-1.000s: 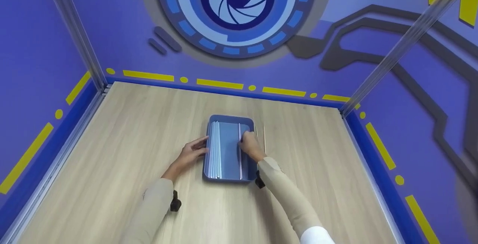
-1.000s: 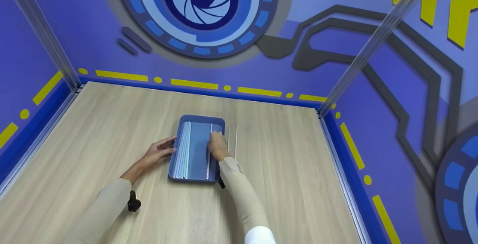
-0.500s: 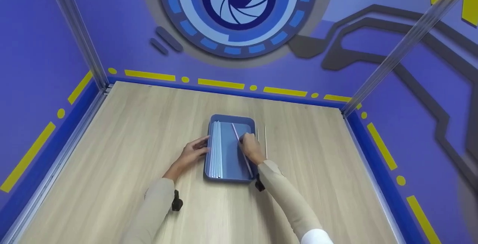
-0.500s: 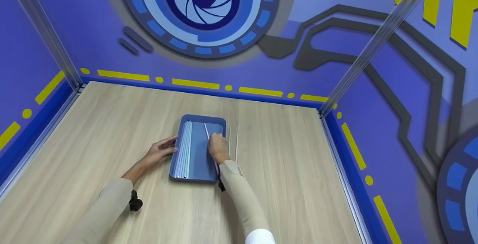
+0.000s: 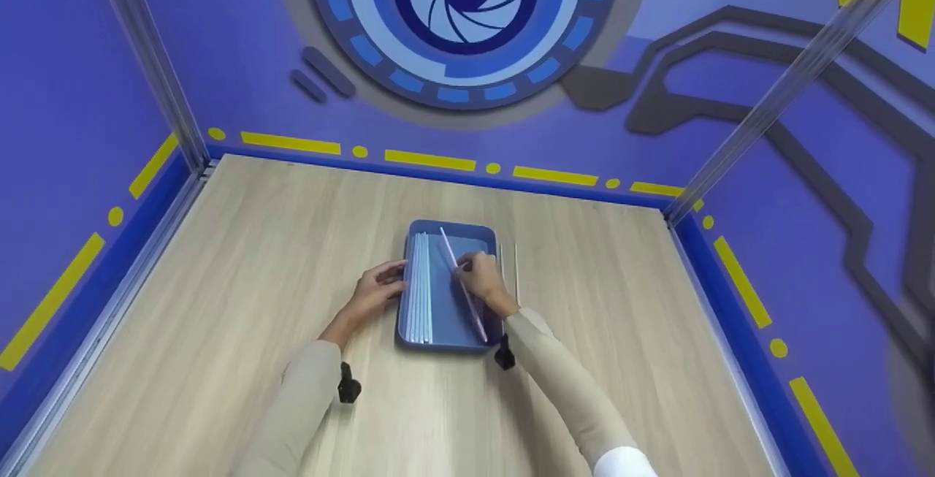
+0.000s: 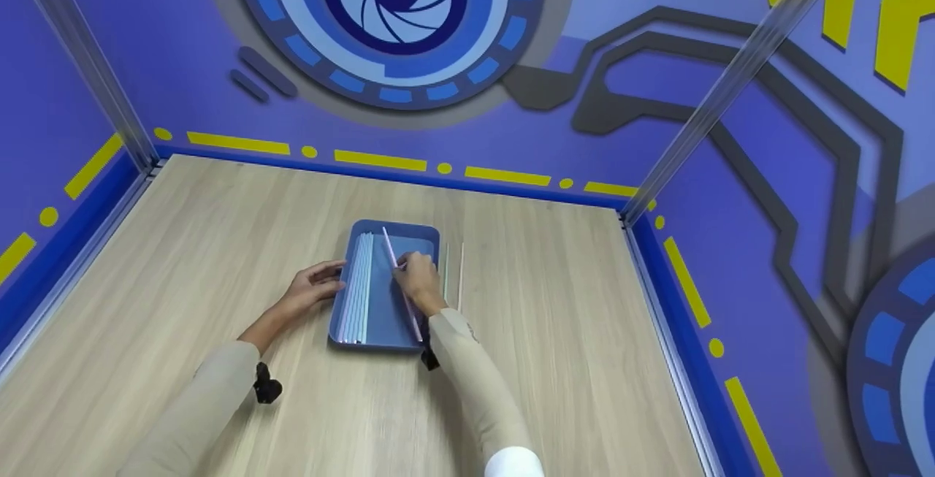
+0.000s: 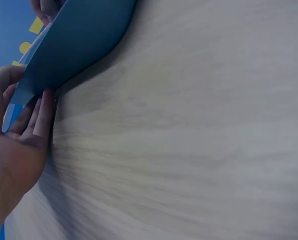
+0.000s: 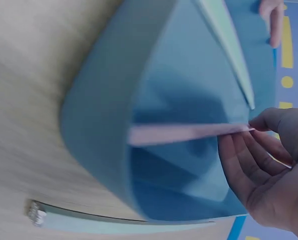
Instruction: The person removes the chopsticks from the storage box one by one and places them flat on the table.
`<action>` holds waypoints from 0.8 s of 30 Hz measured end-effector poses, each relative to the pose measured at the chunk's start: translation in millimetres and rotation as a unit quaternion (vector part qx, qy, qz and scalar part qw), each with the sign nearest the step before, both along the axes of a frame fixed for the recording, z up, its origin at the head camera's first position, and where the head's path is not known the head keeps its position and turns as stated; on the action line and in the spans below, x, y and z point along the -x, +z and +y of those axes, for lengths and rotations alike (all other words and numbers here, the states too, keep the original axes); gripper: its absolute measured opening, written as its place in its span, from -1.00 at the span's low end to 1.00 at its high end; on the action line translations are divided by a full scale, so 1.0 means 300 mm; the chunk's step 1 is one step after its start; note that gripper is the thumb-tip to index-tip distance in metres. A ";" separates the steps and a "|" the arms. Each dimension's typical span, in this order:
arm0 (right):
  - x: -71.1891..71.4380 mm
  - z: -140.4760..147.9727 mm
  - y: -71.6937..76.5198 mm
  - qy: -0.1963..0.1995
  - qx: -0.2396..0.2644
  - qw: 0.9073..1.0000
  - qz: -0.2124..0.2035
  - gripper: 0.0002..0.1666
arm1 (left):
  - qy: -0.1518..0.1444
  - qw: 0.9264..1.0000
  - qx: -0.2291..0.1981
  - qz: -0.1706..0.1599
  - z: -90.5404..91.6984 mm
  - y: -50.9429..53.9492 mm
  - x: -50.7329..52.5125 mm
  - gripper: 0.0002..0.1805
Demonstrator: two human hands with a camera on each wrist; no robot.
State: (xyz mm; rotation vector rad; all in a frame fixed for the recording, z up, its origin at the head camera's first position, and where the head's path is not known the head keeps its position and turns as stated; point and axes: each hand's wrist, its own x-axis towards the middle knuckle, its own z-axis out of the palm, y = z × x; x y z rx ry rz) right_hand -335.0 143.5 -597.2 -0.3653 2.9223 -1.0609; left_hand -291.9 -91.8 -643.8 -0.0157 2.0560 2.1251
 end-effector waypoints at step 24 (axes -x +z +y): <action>-0.017 0.199 0.137 -0.033 0.185 0.979 -0.075 -0.81 | -0.011 0.999 -0.050 0.005 -0.021 -0.032 0.006 -0.41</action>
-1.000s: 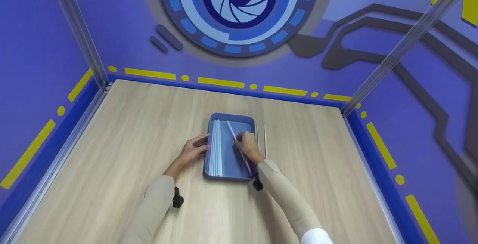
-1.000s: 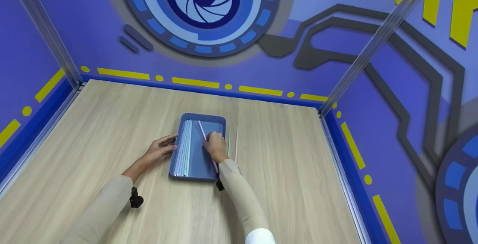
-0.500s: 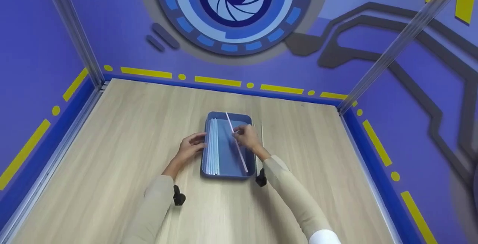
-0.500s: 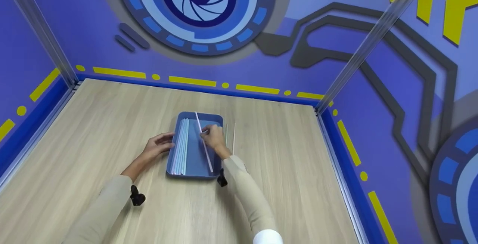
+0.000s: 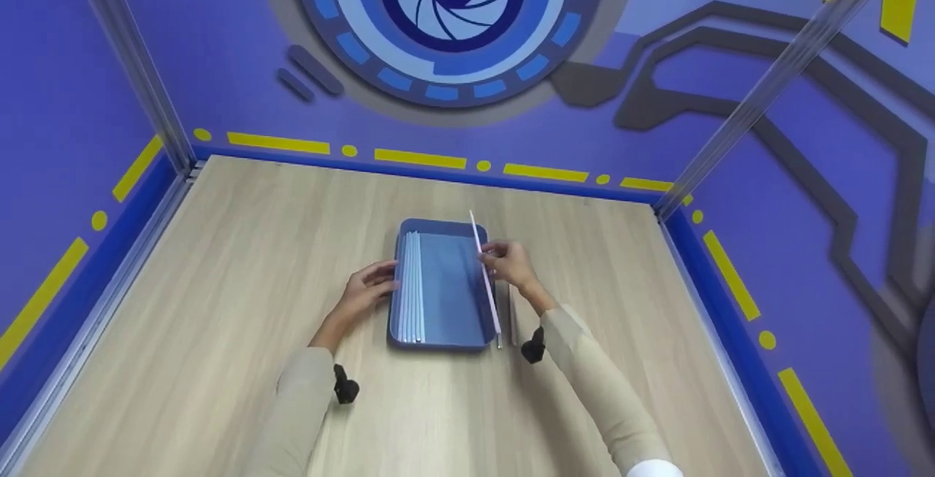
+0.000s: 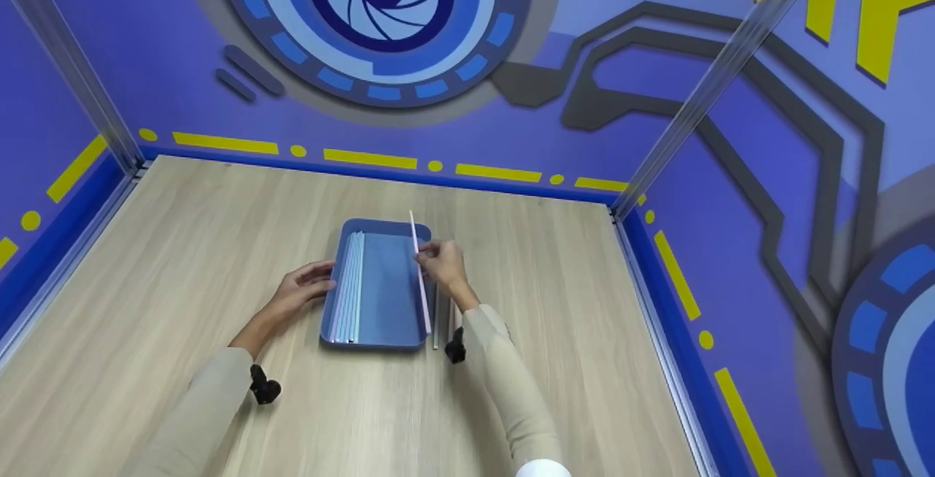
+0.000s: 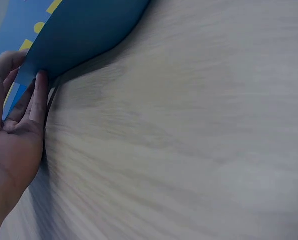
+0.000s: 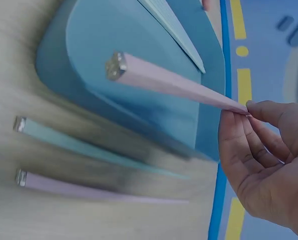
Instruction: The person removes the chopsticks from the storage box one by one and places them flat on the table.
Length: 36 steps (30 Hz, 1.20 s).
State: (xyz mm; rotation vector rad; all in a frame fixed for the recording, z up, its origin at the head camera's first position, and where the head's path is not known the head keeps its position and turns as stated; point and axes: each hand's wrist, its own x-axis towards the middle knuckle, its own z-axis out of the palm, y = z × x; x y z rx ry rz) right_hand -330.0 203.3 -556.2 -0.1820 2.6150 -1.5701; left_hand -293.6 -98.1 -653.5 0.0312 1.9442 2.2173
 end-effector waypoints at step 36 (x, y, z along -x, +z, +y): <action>-0.023 0.221 -0.128 -0.113 0.140 0.980 -0.083 -0.62 | -0.012 1.000 -0.001 0.007 -0.010 -0.008 0.001 -0.40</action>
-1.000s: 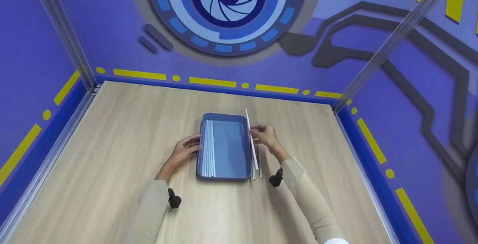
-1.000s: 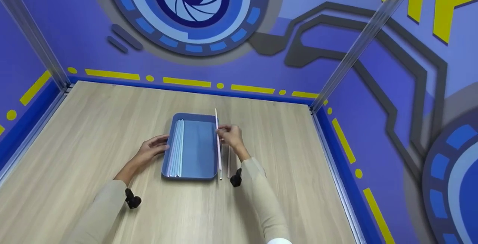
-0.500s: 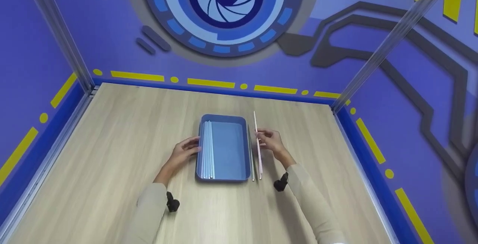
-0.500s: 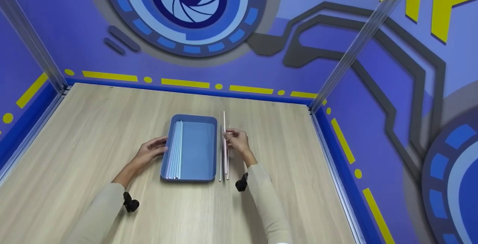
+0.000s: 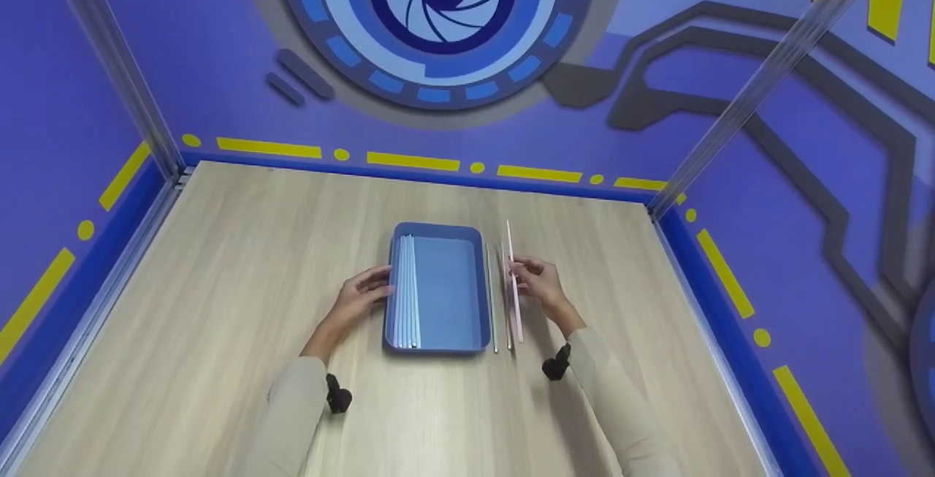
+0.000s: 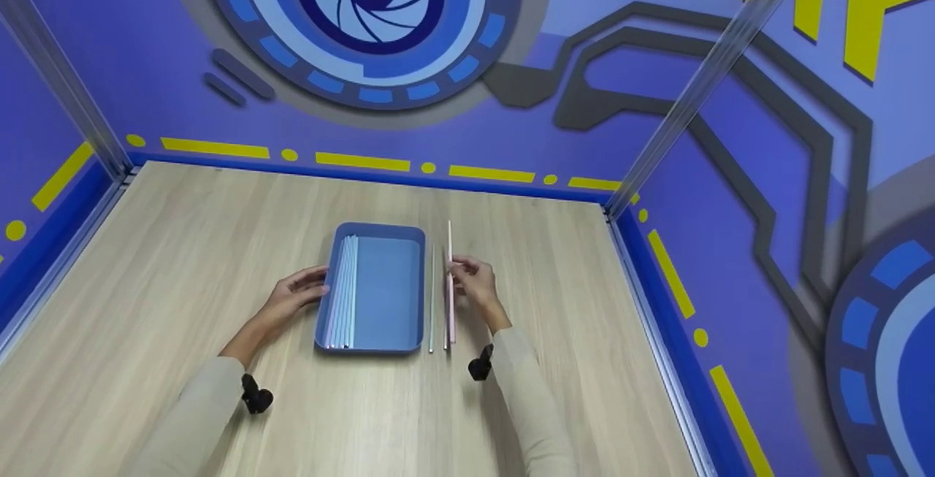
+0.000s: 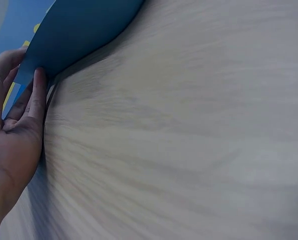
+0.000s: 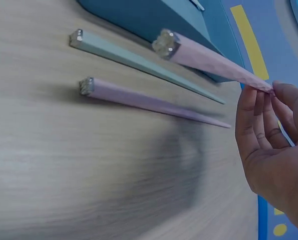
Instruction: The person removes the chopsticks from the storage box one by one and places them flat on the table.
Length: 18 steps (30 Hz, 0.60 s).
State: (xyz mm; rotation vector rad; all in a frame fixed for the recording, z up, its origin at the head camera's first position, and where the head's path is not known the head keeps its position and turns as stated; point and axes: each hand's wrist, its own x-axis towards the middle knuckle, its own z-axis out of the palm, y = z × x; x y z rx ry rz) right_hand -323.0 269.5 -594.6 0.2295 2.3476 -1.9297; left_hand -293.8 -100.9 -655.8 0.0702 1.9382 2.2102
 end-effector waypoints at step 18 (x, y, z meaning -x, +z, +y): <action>-0.025 0.034 -0.093 -0.055 -0.138 0.986 0.077 -0.71 | 0.006 1.000 -0.010 -0.006 0.004 0.000 -0.004 -0.41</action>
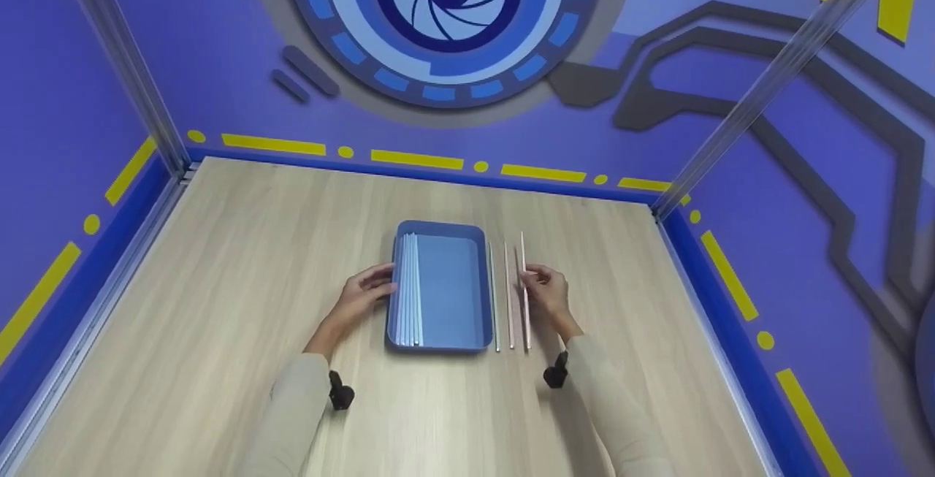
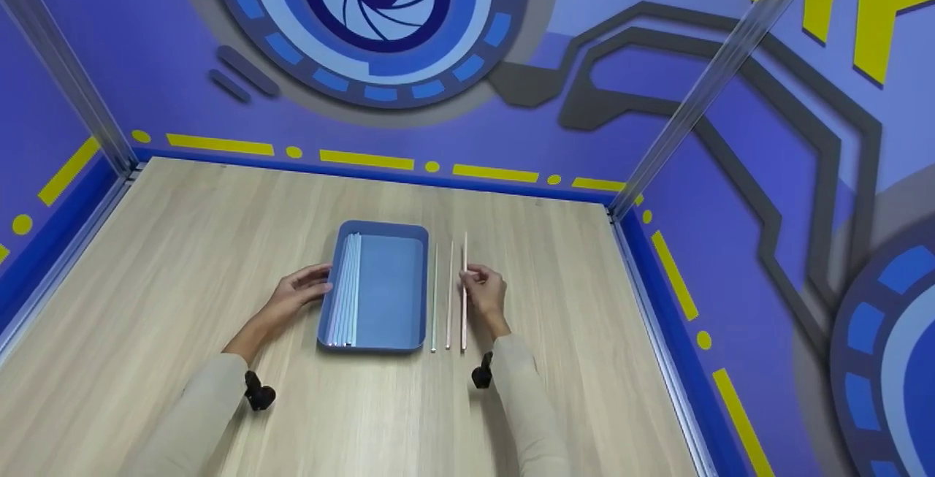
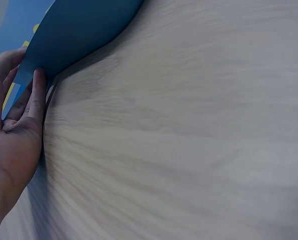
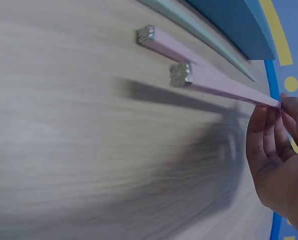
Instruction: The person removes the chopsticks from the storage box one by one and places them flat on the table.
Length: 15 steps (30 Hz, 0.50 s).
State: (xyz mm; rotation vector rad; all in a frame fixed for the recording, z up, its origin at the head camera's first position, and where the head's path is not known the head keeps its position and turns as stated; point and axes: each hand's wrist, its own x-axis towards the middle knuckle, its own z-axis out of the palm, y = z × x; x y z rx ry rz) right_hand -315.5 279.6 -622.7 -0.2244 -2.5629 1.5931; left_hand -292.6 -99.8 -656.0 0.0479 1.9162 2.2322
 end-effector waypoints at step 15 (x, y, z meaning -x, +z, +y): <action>0.020 -0.016 -0.095 -0.002 -0.173 0.984 0.047 -0.77 | -0.020 1.000 -0.018 0.014 -0.007 -0.009 0.004 -0.37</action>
